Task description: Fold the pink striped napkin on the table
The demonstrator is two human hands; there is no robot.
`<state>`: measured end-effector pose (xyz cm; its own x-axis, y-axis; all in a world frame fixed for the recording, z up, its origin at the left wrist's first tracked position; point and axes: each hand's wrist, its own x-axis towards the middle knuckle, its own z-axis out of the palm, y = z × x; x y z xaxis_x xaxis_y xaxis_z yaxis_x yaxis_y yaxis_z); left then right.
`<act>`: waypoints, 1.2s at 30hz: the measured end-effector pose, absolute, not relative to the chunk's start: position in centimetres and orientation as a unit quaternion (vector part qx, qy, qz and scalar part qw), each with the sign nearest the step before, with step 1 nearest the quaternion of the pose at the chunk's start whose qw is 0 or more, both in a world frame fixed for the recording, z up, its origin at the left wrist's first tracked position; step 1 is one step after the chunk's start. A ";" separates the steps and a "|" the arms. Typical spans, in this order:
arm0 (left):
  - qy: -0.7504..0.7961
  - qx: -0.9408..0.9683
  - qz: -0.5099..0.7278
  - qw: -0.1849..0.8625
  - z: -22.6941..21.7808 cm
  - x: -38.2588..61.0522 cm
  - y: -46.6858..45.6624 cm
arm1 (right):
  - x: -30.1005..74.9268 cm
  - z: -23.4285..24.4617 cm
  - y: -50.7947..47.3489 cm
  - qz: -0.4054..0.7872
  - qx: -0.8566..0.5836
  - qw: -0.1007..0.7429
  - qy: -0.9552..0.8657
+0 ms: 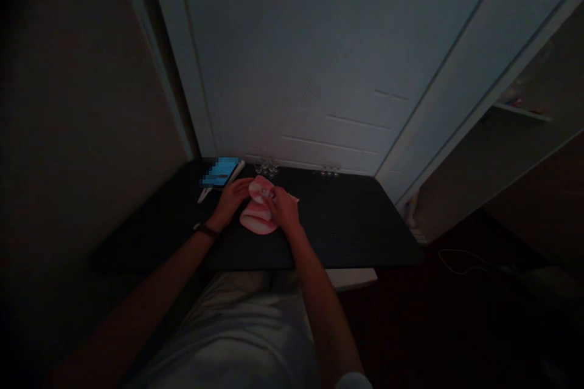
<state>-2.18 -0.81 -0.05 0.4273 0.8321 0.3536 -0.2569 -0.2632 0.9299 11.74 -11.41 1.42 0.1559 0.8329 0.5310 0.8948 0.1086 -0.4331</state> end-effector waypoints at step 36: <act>0.279 0.643 0.497 0.511 -0.6 -2.3 -0.3 | 11.9 1.0 -11.0 -0.014 -0.644 0.372 -0.668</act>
<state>-2.29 -0.29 -0.62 0.3501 0.8669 0.3549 -0.1491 -0.3224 0.9348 11.94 -10.95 1.04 0.1079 0.8498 0.5160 0.8712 0.1692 -0.4608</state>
